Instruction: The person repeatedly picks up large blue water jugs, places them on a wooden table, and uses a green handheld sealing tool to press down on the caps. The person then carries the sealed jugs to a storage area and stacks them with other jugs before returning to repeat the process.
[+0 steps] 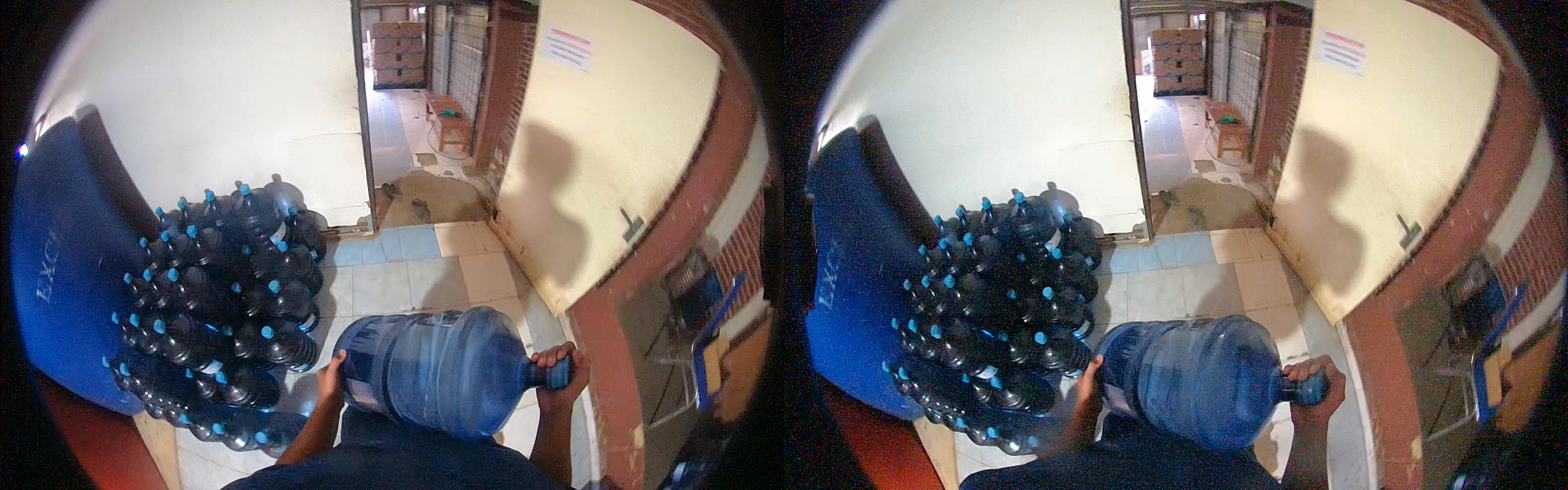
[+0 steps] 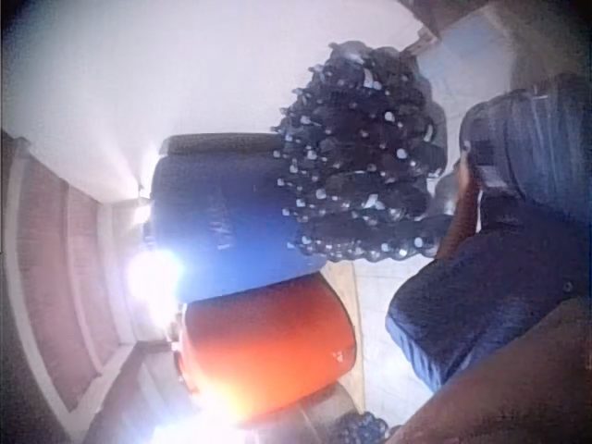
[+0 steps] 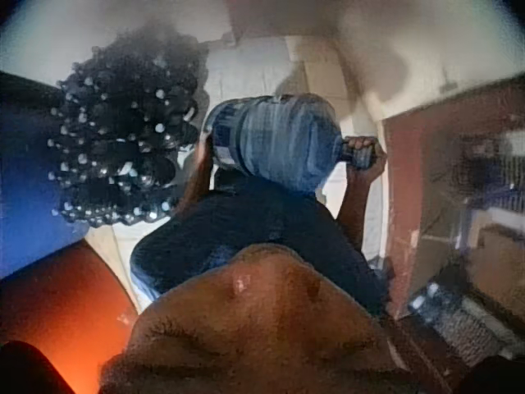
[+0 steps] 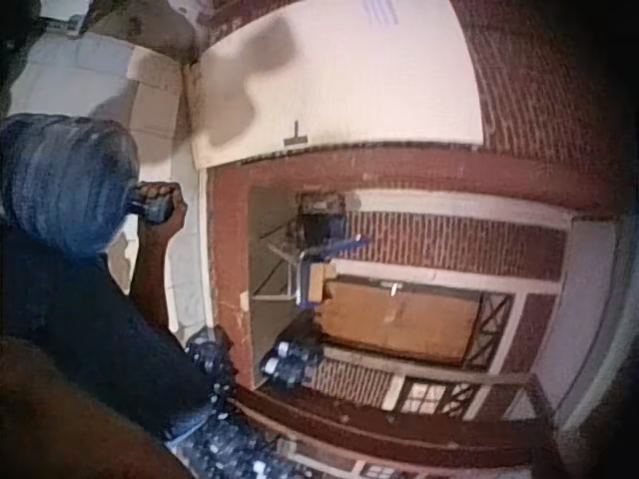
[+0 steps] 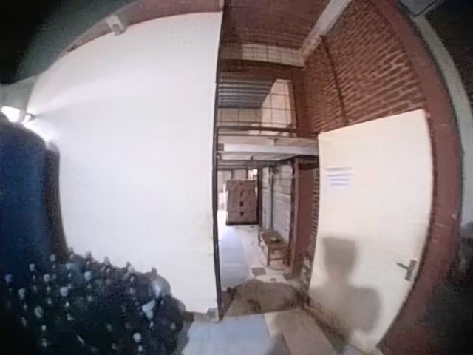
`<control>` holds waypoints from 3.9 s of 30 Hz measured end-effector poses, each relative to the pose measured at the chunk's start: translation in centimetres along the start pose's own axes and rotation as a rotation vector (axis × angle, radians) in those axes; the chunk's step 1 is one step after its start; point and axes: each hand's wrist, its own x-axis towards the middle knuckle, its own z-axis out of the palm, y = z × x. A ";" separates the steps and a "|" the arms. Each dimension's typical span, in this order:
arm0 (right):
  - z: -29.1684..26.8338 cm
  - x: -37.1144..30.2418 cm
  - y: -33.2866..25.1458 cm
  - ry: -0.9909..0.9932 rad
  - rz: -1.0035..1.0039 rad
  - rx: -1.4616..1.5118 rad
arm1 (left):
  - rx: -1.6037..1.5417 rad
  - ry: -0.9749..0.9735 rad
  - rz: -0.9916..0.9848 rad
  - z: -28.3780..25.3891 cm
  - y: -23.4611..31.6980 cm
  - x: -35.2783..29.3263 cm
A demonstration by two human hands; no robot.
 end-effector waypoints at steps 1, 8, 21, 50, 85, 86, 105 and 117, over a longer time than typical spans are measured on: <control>1.0 3.9 0.5 -0.024 -0.002 -0.013 | -0.025 0.060 -0.028 1.6 0.2 2.4; 3.2 31.6 7.2 -0.105 -0.032 -0.078 | -0.147 0.035 -0.026 16.9 2.8 25.6; 5.1 77.4 18.8 -0.034 -0.052 -0.053 | -0.044 -0.025 -0.069 44.5 17.0 64.3; 20.5 180.1 60.9 -0.137 0.215 0.073 | -0.108 0.158 0.023 88.5 47.6 153.1; 11.9 272.3 105.4 0.728 -0.285 -0.027 | 1.216 -0.477 -0.224 166.3 63.5 269.7; 10.2 273.1 106.7 0.788 -0.320 -0.053 | 1.341 -0.524 -0.210 170.0 62.5 271.4; -6.4 284.2 124.2 1.736 -0.622 -0.024 | 1.208 -1.487 -0.348 202.5 19.0 290.9; -5.7 288.1 129.1 1.890 -0.825 -0.121 | 2.396 -1.637 1.112 198.9 27.3 307.9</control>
